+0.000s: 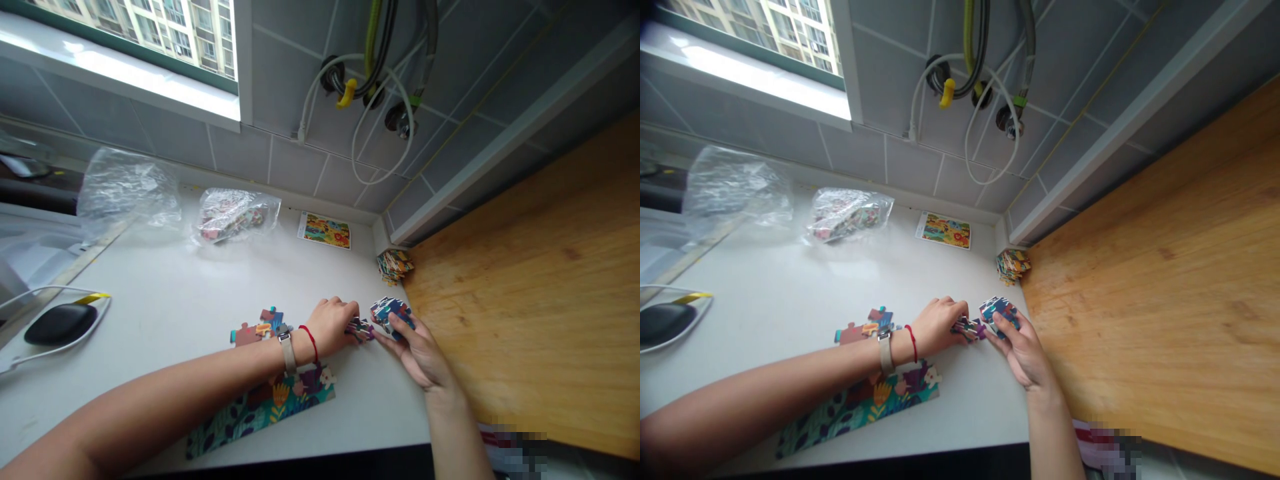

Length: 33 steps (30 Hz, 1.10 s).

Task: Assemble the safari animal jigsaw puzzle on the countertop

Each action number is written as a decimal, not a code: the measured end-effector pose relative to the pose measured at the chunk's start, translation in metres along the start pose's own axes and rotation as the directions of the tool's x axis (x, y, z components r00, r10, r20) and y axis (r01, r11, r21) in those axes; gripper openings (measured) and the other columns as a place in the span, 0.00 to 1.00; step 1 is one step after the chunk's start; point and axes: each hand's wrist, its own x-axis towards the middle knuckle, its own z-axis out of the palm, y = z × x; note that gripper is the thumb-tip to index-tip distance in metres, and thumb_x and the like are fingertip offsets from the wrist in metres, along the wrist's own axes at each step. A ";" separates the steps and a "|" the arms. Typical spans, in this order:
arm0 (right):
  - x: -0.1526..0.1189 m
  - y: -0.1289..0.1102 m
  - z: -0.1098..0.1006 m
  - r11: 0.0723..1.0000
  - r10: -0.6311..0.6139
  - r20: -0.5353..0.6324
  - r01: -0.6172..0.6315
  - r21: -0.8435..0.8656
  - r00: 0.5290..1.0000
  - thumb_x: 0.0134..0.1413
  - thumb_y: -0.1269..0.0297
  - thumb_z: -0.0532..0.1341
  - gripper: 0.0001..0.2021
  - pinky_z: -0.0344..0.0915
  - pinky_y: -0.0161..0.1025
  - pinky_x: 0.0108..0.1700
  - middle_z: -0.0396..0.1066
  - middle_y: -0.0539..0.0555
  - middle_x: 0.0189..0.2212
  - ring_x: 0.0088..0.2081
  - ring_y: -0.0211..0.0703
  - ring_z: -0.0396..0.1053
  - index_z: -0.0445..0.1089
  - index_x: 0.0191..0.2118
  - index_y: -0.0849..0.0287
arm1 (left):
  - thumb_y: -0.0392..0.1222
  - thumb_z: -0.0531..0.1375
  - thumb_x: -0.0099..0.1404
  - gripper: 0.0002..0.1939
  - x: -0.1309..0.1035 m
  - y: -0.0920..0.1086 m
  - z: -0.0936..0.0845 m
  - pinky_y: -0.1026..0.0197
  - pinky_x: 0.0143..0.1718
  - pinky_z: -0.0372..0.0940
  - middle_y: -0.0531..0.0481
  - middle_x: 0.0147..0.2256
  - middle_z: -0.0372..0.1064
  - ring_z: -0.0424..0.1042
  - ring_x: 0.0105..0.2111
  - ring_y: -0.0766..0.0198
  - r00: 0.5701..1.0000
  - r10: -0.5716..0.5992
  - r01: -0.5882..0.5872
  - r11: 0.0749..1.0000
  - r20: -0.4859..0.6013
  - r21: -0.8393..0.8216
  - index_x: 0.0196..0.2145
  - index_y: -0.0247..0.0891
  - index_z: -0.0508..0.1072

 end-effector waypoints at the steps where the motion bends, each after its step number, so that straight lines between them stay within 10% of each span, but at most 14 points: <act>1: 0.001 0.000 0.002 1.000 -0.002 0.007 0.002 0.007 1.000 0.34 0.54 0.84 0.24 0.82 0.46 0.45 0.82 0.54 0.40 0.46 0.50 0.79 0.80 0.38 0.56 | 0.51 0.76 0.61 0.25 0.000 0.000 -0.001 0.52 0.48 0.67 0.44 0.48 0.76 0.74 0.50 0.47 1.000 0.005 -0.005 1.000 -0.006 -0.005 0.49 0.41 0.72; 19: 0.019 0.002 0.009 0.999 -0.032 0.123 0.035 -0.027 0.992 0.38 0.51 0.83 0.23 0.81 0.46 0.43 0.81 0.52 0.39 0.40 0.48 0.79 0.80 0.39 0.55 | 0.55 0.78 0.57 0.28 0.004 -0.005 -0.008 0.51 0.51 0.68 0.42 0.51 0.75 0.72 0.53 0.45 0.997 0.077 -0.075 0.995 0.023 -0.071 0.48 0.39 0.75; 25: 0.032 0.007 0.001 0.980 -0.187 0.053 0.190 -0.061 0.981 0.42 0.47 0.80 0.23 0.78 0.44 0.40 0.82 0.54 0.42 0.39 0.48 0.79 0.78 0.41 0.53 | 0.43 0.81 0.50 0.26 0.005 -0.014 -0.004 0.60 0.44 0.68 0.46 0.49 0.69 0.74 0.42 0.58 0.997 0.072 -0.079 0.946 -0.032 -0.316 0.42 0.38 0.76; 33: 0.064 0.022 0.003 0.807 -0.365 0.139 0.387 -0.447 0.921 0.45 0.44 0.78 0.34 0.76 0.49 0.51 0.79 0.58 0.49 0.47 0.53 0.78 0.72 0.55 0.53 | 0.31 0.78 0.49 0.42 0.010 -0.026 0.001 0.64 0.36 0.65 0.56 0.38 0.69 0.72 0.35 0.64 0.992 0.073 -0.119 0.828 -0.106 -0.548 0.57 0.43 0.67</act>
